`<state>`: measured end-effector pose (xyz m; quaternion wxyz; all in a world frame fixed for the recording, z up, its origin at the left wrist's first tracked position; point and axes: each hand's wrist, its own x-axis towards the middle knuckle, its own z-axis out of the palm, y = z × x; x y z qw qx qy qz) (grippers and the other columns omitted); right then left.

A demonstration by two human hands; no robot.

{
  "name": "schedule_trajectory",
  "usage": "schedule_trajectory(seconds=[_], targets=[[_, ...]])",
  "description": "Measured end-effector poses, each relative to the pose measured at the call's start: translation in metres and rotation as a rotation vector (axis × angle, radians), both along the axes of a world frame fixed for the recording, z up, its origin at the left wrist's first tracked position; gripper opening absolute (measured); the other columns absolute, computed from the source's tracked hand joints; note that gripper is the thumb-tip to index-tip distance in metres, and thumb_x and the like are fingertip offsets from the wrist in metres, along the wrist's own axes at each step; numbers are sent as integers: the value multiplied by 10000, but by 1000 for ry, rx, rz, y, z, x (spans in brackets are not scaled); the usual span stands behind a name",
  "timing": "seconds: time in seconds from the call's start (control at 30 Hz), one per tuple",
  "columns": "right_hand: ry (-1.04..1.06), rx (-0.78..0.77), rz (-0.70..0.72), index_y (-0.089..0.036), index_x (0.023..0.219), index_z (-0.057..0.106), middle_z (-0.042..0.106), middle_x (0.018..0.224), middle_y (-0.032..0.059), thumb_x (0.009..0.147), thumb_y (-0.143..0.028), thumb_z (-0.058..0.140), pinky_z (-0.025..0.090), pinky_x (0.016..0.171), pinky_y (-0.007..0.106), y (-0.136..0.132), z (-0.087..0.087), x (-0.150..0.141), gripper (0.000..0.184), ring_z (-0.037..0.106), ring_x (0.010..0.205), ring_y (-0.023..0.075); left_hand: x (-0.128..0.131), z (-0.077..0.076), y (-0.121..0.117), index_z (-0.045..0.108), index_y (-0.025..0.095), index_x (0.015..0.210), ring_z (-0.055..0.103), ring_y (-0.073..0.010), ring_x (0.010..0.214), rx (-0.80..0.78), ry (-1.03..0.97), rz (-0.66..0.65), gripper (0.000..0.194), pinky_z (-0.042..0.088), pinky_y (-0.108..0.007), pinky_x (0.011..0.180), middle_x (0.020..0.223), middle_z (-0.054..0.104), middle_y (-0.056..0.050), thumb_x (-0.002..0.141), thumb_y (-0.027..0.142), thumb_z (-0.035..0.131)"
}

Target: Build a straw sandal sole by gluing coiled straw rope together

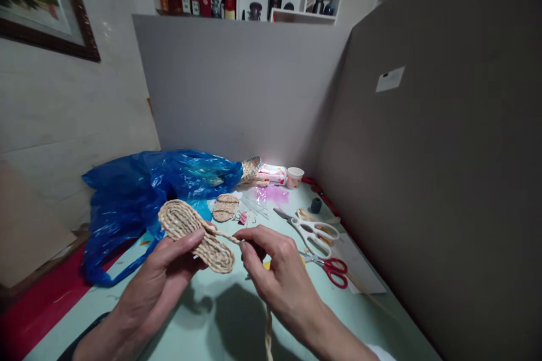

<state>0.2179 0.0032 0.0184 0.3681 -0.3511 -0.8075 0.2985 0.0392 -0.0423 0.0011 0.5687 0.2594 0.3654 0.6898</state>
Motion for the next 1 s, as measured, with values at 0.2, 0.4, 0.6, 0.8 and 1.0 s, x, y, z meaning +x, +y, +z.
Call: schedule_trajectory(seconds=[0.2, 0.4, 0.6, 0.8, 1.0], targets=[[24, 198, 16, -196, 993, 707, 711, 834, 43, 972, -212, 538, 468, 634, 265, 1, -13, 8, 170, 635, 701, 154, 5, 0, 0, 785, 165, 852, 609, -188, 760, -64, -59, 5, 181, 493, -282, 656, 820, 711, -51, 717, 283, 814], [-46, 470, 53, -124, 1063, 689, 628, 752, 66, 955, -94, 487, 424, 576, 277, 3, -23, 9, 231, 561, 665, 165, 6, -1, -1, 796, 197, 897, 642, -189, 770, -127, -33, 6, 209, 499, -258, 625, 835, 713, -43, 735, 325, 826], [-165, 610, 34, -134, 1070, 662, 630, 761, 61, 941, -42, 482, 370, 556, 288, 3, -34, 10, 240, 521, 671, 171, 7, -7, -3, 788, 204, 906, 669, -190, 804, -209, -37, 52, 252, 546, -253, 658, 859, 733, -34, 698, 324, 865], [-171, 714, 28, -129, 1040, 649, 581, 708, 36, 935, -50, 513, 326, 524, 301, -3, -40, 7, 189, 460, 616, 170, 13, -6, 0, 768, 204, 869, 665, -135, 843, -167, -21, 73, 131, 557, -204, 762, 857, 728, 1, 766, 258, 828], [-132, 516, 40, -151, 1188, 579, 672, 936, 88, 953, -153, 490, 510, 690, 360, -10, -32, 2, 251, 606, 813, 226, 14, -14, 2, 752, 216, 921, 666, -178, 969, -127, 32, 25, 132, 549, -252, 832, 940, 740, -14, 803, 251, 799]])
